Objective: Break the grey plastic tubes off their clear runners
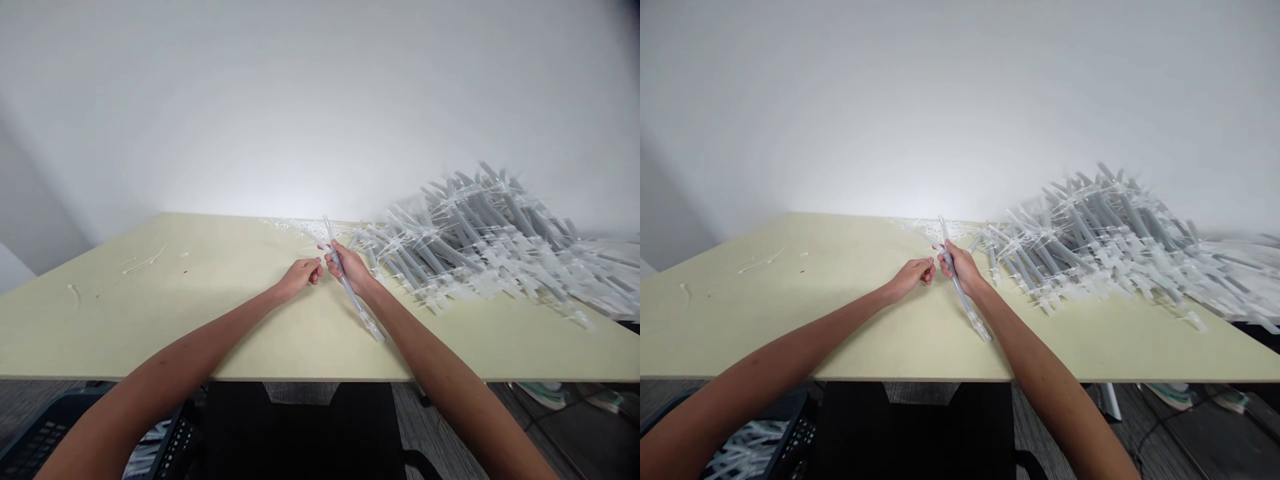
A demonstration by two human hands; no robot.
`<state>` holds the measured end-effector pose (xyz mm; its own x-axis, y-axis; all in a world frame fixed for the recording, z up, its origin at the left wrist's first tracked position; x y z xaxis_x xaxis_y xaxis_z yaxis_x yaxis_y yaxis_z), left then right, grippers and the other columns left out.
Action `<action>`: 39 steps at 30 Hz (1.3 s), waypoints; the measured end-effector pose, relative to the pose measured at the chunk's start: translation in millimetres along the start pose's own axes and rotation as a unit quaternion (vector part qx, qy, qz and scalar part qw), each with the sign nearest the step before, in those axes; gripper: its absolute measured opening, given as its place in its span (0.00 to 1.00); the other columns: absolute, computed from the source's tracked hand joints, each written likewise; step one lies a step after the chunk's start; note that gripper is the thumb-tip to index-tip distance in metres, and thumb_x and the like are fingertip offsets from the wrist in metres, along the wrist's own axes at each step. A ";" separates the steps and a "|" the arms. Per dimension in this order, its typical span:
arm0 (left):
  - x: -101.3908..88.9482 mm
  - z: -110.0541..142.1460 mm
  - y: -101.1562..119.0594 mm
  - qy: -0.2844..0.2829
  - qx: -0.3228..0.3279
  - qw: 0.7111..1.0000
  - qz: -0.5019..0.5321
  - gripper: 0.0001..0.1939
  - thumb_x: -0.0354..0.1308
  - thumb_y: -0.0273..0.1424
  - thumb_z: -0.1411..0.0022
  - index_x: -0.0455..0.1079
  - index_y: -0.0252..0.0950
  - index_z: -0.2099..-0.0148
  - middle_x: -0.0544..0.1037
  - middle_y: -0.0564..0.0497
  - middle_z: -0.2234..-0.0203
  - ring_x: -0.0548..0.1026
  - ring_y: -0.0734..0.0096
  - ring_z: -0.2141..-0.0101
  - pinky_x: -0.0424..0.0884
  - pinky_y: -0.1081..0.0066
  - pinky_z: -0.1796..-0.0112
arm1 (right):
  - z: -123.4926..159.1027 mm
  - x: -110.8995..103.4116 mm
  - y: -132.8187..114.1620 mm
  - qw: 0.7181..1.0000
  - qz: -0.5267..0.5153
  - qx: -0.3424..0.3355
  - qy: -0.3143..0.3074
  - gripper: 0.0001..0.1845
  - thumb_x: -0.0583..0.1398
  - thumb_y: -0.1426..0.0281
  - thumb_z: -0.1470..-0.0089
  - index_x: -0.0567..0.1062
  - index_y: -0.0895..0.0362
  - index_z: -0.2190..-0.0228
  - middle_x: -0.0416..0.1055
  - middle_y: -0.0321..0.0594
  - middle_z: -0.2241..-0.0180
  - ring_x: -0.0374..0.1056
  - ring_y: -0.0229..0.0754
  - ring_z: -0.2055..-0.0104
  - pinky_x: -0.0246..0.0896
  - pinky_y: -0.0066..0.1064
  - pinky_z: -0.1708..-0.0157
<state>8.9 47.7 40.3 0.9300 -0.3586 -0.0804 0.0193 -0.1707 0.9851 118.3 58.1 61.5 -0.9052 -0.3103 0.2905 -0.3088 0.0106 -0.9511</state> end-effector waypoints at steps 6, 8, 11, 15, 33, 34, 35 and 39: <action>-2.4 0.7 1.4 0.011 0.025 0.999 -0.020 0.12 0.45 0.34 0.44 0.64 0.34 0.75 0.63 0.55 0.83 0.64 0.76 0.79 0.60 0.73 0.72 | -0.9 -1.6 -2.4 0.994 0.101 -0.051 -0.003 0.20 0.64 0.62 0.59 0.70 0.60 0.64 0.59 0.30 0.82 0.52 0.29 0.83 0.44 0.21 0.87; -3.1 1.4 3.1 0.020 0.032 0.998 -0.043 0.13 0.45 0.35 0.44 0.64 0.35 0.76 0.63 0.55 0.83 0.64 0.75 0.79 0.59 0.73 0.72 | -2.3 -4.7 -1.1 0.989 0.135 -0.064 0.006 0.22 0.64 0.63 0.59 0.69 0.60 0.62 0.57 0.28 0.85 0.51 0.29 0.84 0.44 0.22 0.87; -2.8 2.5 7.1 0.027 0.045 0.995 -0.084 0.15 0.44 0.37 0.43 0.63 0.35 0.76 0.63 0.55 0.84 0.63 0.75 0.79 0.59 0.73 0.72 | -5.4 -11.1 2.3 0.984 0.159 -0.068 0.032 0.20 0.62 0.63 0.57 0.69 0.60 0.63 0.57 0.28 0.84 0.51 0.29 0.85 0.45 0.22 0.87; -2.2 3.3 10.6 0.037 0.051 0.989 -0.136 0.17 0.43 0.39 0.42 0.62 0.35 0.77 0.64 0.54 0.85 0.63 0.74 0.79 0.58 0.73 0.72 | -10.9 -16.1 6.4 0.984 0.153 -0.071 0.054 0.16 0.62 0.63 0.58 0.70 0.60 0.67 0.60 0.31 0.80 0.53 0.29 0.83 0.47 0.22 0.88; -13.5 -2.4 3.3 0.075 0.022 0.997 -0.024 0.18 0.50 0.46 0.45 0.65 0.34 0.67 0.69 0.49 0.70 0.67 0.70 0.67 0.63 0.71 0.69 | -0.9 -0.3 -0.7 0.969 0.215 -0.117 0.034 0.21 0.52 0.54 0.47 0.71 0.59 0.64 0.67 0.35 0.78 0.57 0.31 0.85 0.51 0.24 0.89; -13.4 -2.9 3.5 0.072 0.023 0.997 -0.016 0.19 0.50 0.46 0.45 0.64 0.34 0.67 0.69 0.48 0.70 0.67 0.70 0.66 0.64 0.71 0.68 | 0.5 2.5 -0.6 0.967 0.223 -0.119 0.031 0.22 0.52 0.55 0.46 0.71 0.59 0.62 0.67 0.35 0.79 0.57 0.31 0.86 0.51 0.24 0.89; -13.3 -3.2 4.0 0.070 0.027 0.997 -0.009 0.19 0.51 0.47 0.45 0.64 0.33 0.68 0.70 0.48 0.70 0.67 0.70 0.66 0.64 0.71 0.67 | 1.7 5.0 -0.7 0.965 0.229 -0.121 0.028 0.22 0.51 0.55 0.46 0.71 0.59 0.62 0.67 0.35 0.79 0.57 0.31 0.86 0.51 0.24 0.89; -12.2 -1.8 9.3 0.075 0.055 0.996 -0.013 0.19 0.52 0.46 0.46 0.64 0.33 0.68 0.70 0.49 0.72 0.67 0.71 0.68 0.64 0.70 0.65 | 4.5 8.8 -1.5 0.964 0.232 -0.124 0.027 0.22 0.51 0.56 0.45 0.71 0.60 0.61 0.68 0.35 0.79 0.56 0.30 0.87 0.50 0.24 0.89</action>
<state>-1.6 52.2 50.8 0.9741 -0.2141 -0.0734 0.0107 -0.2804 0.9598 112.1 51.1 64.9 -0.9746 -0.1669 -0.1491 0.0792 0.3658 -0.9273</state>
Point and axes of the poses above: each hand's wrist, its own z-axis away from the middle knuckle, its own x-axis out of the palm, y = z × x, the point moved 6 cm from there along -z, towards the middle knuckle
